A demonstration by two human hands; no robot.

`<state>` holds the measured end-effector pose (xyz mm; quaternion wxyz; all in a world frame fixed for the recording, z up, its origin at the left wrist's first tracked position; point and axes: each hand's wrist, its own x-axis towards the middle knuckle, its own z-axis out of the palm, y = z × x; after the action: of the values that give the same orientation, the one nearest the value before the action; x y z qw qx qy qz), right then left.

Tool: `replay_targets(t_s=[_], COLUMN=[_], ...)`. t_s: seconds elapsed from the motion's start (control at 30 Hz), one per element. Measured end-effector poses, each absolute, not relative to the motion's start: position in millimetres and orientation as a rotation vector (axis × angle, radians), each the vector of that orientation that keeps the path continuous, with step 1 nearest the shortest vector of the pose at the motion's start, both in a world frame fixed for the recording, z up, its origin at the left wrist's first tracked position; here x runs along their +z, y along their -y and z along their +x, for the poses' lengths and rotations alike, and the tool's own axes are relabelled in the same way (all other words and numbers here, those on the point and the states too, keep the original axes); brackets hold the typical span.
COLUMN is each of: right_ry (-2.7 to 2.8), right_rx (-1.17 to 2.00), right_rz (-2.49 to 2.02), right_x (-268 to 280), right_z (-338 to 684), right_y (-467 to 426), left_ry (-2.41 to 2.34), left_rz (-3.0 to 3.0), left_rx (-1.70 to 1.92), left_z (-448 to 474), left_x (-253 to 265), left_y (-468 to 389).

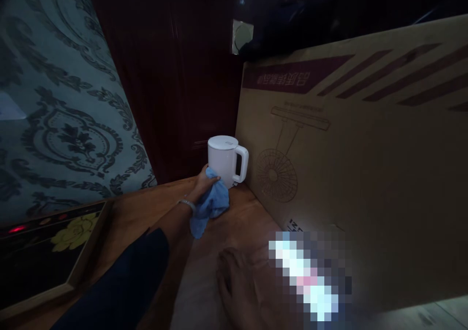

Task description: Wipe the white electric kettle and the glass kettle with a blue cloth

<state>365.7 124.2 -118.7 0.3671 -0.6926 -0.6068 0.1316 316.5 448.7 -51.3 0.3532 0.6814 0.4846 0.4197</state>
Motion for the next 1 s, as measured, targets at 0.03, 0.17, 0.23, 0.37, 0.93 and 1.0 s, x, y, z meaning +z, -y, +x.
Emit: replay_targets(t_s=[0.03, 0.17, 0.23, 0.37, 0.93, 1.0], right_ry=[1.553, 1.541, 1.562, 1.590, 1.586, 1.604], right_rx=[0.336, 0.325, 0.331, 0.309, 0.211, 0.220], right_rz=[-1.785, -1.789, -1.791, -1.776, -1.773, -1.755], right_x=[-119.7, -123.6, -124.0, -122.7, -126.1, -126.4], right_z=[365.9, 366.2, 366.3, 366.6, 365.4, 365.1], right_y=[-124.4, -125.5, -125.8, -126.1, -127.4, -127.1], left_ry=[-1.261, -1.304, -1.329, -1.354, -1.307, -1.245], left_rz=[1.778, 1.807, 1.810, 1.796, 1.629, 1.617], left_rx=[1.067, 1.021, 1.009, 1.016, 1.085, 1.102], left_z=[316.5, 316.4, 317.0, 320.8, 332.8, 328.0], left_x=[-49.5, -43.9, -42.2, -41.9, -46.1, -46.4], left_y=[-449.0, -450.4, -451.4, -454.6, -463.1, -458.9])
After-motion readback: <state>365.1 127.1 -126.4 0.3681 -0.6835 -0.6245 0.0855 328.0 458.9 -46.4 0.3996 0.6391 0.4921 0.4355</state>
